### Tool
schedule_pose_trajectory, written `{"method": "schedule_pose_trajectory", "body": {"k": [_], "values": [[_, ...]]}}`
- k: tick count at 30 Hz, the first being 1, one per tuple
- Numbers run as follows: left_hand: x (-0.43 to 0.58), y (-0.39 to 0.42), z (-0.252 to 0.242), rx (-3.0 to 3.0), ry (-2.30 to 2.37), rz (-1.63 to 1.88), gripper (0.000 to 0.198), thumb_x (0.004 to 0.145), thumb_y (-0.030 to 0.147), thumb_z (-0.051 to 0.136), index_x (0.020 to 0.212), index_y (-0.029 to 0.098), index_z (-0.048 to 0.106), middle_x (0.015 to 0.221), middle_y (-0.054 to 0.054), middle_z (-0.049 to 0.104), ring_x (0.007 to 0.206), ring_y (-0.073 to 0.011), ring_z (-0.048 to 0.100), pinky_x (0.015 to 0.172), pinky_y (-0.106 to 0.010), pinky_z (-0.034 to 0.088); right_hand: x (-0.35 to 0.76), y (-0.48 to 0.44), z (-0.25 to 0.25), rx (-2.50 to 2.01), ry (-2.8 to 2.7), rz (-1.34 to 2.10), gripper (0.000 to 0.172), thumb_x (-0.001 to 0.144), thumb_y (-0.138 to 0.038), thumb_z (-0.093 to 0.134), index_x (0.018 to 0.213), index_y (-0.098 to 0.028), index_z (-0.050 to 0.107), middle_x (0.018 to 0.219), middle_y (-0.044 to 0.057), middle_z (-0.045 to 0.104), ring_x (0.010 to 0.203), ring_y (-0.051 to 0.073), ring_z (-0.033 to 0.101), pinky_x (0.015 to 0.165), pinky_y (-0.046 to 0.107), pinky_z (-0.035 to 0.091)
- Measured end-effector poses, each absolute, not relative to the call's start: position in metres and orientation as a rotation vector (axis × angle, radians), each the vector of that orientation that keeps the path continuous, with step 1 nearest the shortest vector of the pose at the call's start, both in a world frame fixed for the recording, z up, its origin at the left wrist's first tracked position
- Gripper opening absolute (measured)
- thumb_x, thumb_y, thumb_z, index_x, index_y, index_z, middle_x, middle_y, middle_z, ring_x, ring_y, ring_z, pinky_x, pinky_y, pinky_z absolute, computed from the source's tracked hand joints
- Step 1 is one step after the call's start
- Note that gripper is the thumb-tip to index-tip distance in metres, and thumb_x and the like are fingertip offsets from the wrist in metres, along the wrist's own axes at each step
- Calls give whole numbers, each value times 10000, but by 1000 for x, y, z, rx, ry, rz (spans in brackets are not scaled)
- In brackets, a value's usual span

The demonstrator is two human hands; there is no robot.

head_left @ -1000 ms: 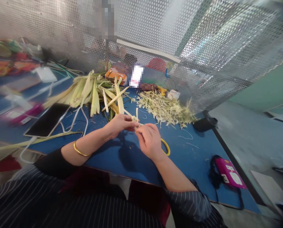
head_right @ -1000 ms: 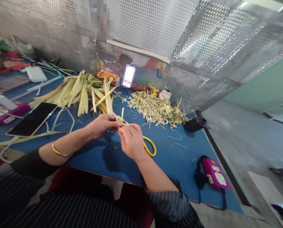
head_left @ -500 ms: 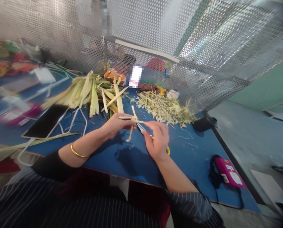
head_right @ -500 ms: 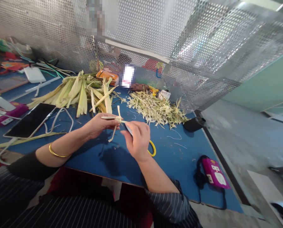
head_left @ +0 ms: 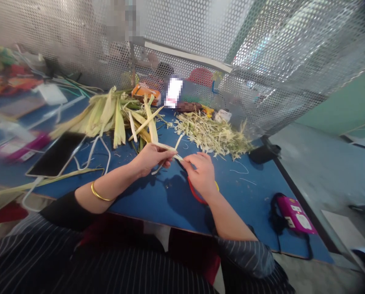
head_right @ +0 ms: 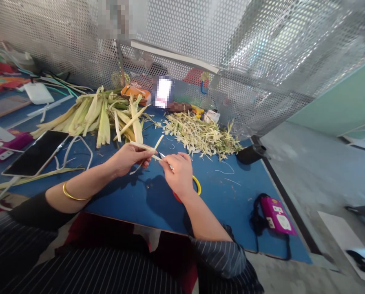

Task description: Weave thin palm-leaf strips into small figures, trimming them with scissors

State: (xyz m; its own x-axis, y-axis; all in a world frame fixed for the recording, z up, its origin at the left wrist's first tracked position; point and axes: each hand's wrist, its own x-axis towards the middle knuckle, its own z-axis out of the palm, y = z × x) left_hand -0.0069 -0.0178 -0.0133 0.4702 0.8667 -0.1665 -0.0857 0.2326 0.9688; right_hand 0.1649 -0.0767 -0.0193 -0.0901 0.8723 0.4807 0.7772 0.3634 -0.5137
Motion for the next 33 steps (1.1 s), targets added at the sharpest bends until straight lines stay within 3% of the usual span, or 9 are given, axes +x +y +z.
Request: {"method": "schedule_pose_trajectory", "body": {"k": [5, 9, 12, 17, 21, 27, 30, 33], "values": [[-9, -21, -11, 1194, 768, 619, 241, 705, 313, 708, 822, 103, 690, 588, -5, 569, 478, -68, 520, 486, -211, 429, 173, -71, -20, -1311, -1362, 976, 339, 841, -470, 488, 851, -183, 669, 765, 35, 639, 716, 153, 574, 710, 303, 451], [-7, -25, -15, 1183, 730, 476, 335, 734, 406, 670, 860, 96, 686, 611, -19, 581, 485, -86, 549, 504, -234, 449, 172, -66, -28, -1175, -1144, 1236, 197, 746, -378, 640, 787, -186, 640, 674, -15, 565, 620, 110, 523, 660, 269, 440], [-3, -27, -18, 1185, 733, 469, 376, 761, 458, 622, 834, 94, 683, 584, -12, 556, 467, -79, 520, 481, -226, 439, 166, -66, -33, -1122, -1122, 1213, 194, 740, -344, 645, 669, -185, 561, 620, -36, 513, 591, 101, 499, 645, 263, 428], [2, -31, -20, 1242, 744, 539, 223, 733, 319, 665, 722, 96, 657, 515, 18, 497, 421, -62, 457, 424, -203, 392, 159, -68, -37, -1173, -1137, 1104, 204, 770, -333, 597, 649, -183, 529, 587, -37, 484, 550, 93, 447, 571, 245, 379], [2, -31, -19, 1258, 730, 507, 200, 722, 280, 665, 632, 112, 604, 516, 11, 515, 417, -69, 468, 434, -217, 412, 155, -68, -39, -1199, -1070, 939, 234, 764, -292, 592, 587, -184, 483, 551, -44, 434, 529, 85, 393, 540, 238, 340], [-1, -30, -17, 1307, 686, 411, 240, 697, 315, 685, 604, 115, 587, 524, 11, 523, 436, -85, 497, 478, -245, 456, 157, -68, -39, -1260, -1155, 793, 221, 782, -313, 566, 614, -192, 489, 564, -43, 442, 549, 96, 424, 570, 252, 372], [-1, -32, -18, 1330, 720, 385, 249, 668, 334, 708, 641, 103, 623, 509, 16, 517, 419, -80, 474, 454, -239, 441, 164, -68, -31, -1366, -1316, 575, 139, 780, -331, 570, 820, -202, 600, 762, 11, 586, 729, 147, 539, 697, 303, 435], [0, -35, -20, 1334, 746, 356, 253, 681, 354, 694, 676, 105, 648, 473, 31, 489, 400, -73, 441, 443, -230, 423, 167, -70, -22, -1364, -1566, 311, 204, 786, -326, 586, 968, -244, 631, 1033, 44, 620, 995, 192, 546, 903, 378, 391]]}}
